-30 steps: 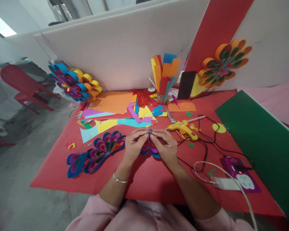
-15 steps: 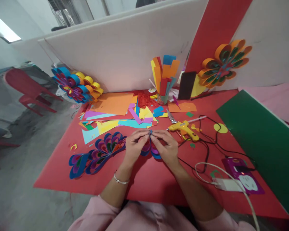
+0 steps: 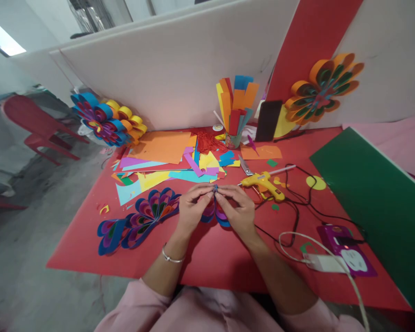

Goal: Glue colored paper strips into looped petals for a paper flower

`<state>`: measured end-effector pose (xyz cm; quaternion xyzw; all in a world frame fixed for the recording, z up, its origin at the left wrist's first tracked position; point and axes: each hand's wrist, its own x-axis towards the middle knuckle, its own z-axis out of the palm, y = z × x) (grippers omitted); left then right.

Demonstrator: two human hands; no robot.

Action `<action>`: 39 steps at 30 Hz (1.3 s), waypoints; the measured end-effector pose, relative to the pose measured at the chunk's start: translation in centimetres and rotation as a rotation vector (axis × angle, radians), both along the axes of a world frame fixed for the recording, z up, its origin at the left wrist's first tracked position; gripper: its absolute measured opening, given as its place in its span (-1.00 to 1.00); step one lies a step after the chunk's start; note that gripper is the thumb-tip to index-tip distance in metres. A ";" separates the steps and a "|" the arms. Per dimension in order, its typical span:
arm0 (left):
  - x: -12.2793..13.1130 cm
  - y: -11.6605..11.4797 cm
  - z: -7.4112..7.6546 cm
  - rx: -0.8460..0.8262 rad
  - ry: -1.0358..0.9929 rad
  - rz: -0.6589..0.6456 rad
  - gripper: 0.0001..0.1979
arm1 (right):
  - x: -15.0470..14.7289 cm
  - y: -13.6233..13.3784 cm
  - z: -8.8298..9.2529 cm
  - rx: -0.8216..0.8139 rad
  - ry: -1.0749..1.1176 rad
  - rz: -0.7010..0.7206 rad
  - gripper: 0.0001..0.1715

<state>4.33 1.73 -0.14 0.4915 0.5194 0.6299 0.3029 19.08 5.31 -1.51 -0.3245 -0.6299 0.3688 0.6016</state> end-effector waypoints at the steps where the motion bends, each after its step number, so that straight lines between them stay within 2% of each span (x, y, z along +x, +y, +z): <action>1: 0.0 0.0 0.0 -0.001 0.001 -0.001 -0.89 | 0.0 0.0 0.0 -0.002 0.002 0.000 -0.80; 9: 0.0 0.0 0.3 -0.003 0.021 -0.012 -0.88 | 0.0 0.0 0.1 -0.011 0.007 -0.002 -0.82; 39: 0.0 0.0 0.1 -0.002 0.012 -0.007 -0.88 | 0.1 0.0 0.3 -0.029 0.002 0.002 -0.83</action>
